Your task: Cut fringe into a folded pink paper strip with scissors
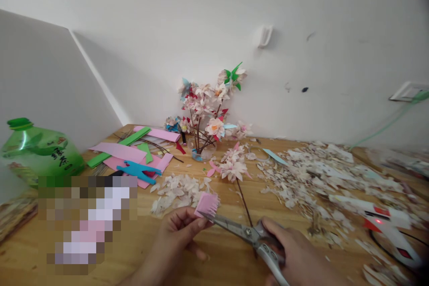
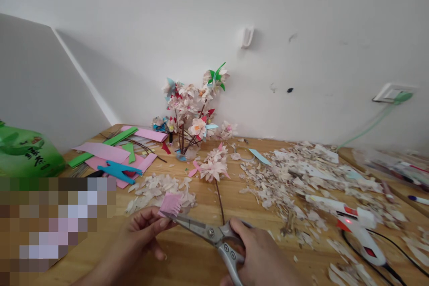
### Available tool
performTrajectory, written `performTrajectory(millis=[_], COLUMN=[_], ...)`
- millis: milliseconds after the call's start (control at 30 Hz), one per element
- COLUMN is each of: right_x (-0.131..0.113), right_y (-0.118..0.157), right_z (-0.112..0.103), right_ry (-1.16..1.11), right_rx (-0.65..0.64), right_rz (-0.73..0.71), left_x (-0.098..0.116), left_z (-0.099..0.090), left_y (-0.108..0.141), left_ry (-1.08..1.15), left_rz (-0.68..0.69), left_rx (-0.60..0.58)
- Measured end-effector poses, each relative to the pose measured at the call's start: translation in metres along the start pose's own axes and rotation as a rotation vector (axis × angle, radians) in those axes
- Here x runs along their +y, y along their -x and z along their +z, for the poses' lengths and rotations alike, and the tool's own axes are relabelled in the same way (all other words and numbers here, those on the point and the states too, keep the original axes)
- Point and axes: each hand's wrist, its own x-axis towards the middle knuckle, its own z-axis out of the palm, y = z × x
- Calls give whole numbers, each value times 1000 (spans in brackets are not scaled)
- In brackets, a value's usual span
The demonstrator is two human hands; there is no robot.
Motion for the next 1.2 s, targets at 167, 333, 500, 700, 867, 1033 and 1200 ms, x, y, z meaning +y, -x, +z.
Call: performTrajectory(millis=[167, 333, 500, 700, 867, 1033, 1200], right_x=[0, 2, 2, 4, 5, 5, 2], right_y=[1, 1, 1, 3, 1, 0, 0], right_z=[0, 0, -1, 0, -1, 0, -2], right_ry=[-32, -31, -26, -34, -49, -62, -73], right_rx=[-1, 11, 8, 2, -5, 7, 32], right_rz=[22, 11, -10, -5, -15, -19, -29], left_x=[2, 0, 1, 2, 4, 5, 7], left_z=[1, 1, 1, 1, 1, 1, 2], left_y=[1, 0, 0, 1, 3, 2, 1], left_ry=[-2, 16, 3, -28, -24, -20, -49], left_rz=[-15, -1, -5, -6, -5, 8, -11], left_rx=[11, 2, -16, -28, -30, -29, 47])
